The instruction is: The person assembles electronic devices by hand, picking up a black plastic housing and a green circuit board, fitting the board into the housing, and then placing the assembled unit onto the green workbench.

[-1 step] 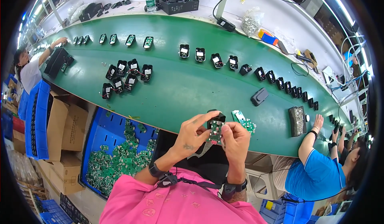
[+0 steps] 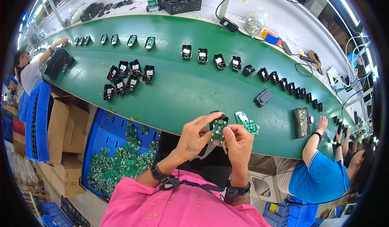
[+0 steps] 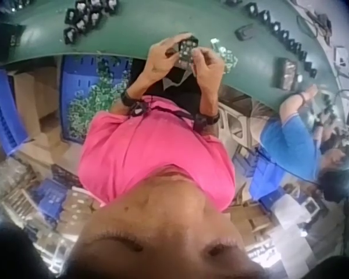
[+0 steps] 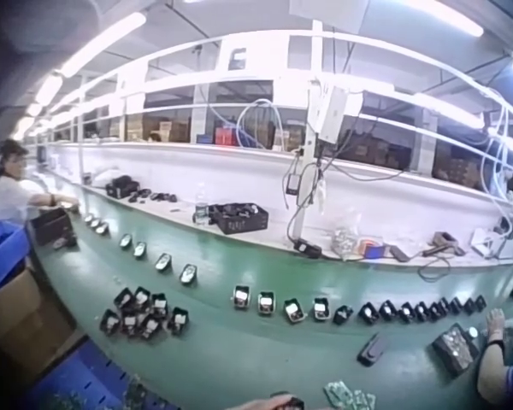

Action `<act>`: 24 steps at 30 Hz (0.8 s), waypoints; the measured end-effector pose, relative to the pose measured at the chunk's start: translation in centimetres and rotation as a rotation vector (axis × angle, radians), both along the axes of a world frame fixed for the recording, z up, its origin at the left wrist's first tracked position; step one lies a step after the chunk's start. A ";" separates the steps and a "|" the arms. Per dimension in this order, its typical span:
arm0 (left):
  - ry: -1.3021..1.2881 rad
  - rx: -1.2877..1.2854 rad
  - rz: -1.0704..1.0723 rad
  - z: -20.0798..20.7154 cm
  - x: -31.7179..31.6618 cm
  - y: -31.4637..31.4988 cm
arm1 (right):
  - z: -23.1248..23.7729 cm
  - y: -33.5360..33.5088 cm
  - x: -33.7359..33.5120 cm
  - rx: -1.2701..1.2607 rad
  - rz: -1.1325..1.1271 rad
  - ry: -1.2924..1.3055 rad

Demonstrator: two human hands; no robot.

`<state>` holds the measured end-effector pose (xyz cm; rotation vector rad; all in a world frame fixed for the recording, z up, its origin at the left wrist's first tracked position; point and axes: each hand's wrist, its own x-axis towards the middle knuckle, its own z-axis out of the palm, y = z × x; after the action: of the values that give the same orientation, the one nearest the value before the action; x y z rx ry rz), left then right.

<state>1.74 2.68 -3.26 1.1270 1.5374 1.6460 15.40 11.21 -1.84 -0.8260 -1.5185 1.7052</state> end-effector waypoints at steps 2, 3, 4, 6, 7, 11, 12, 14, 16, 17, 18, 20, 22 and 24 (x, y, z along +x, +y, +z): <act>0.034 0.051 0.049 0.1 0.1 0.0 | -0.4 -0.2 0.3 0.097 0.039 -0.048; 0.105 0.054 0.063 0.2 0.1 0.1 | -0.6 -0.2 0.4 0.096 0.039 -0.049; 0.175 0.057 0.076 0.3 0.1 0.1 | -0.9 0.0 0.3 0.149 0.015 -0.114; 0.166 0.045 0.062 0.5 0.2 0.1 | -1.3 0.0 0.2 0.252 -0.031 -0.244; 0.157 0.035 0.049 0.5 0.2 0.1 | -1.3 0.1 0.2 0.250 -0.033 -0.245; -0.149 -0.032 -0.082 0.3 -0.5 -0.3 | -0.9 0.1 -0.2 0.501 -0.100 -0.301; -0.200 -0.007 -0.120 0.4 -0.7 -0.4 | -0.7 0.1 -0.3 0.548 -0.115 -0.322; -0.250 0.016 -0.158 0.5 -0.7 -0.4 | -0.2 -0.2 -0.5 0.611 -0.118 -0.345; -0.089 -0.063 -0.074 0.7 -0.3 -0.3 | -0.1 -0.4 -0.6 0.675 -0.118 -0.369; -0.088 -0.063 -0.074 0.7 -0.3 -0.4 | -0.1 -0.4 -0.6 0.677 -0.123 -0.376; -0.081 -0.061 -0.074 0.6 -0.2 -0.4 | -0.1 -0.5 -0.5 0.680 -0.129 -0.382; -0.073 -0.059 -0.077 0.3 -0.1 -0.4 | -0.4 -0.7 -0.5 0.681 -0.160 -0.409; -0.118 -0.043 -0.037 0.1 0.3 -0.3 | -1.0 -0.6 -0.5 0.682 -0.194 -0.437; -0.131 -0.043 -0.025 0.4 0.6 -0.2 | -1.6 0.0 -0.7 0.766 -0.224 -0.317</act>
<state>2.38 2.47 -2.91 0.9917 1.4627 1.6292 14.75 11.24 -3.46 -0.8156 -1.9984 0.7381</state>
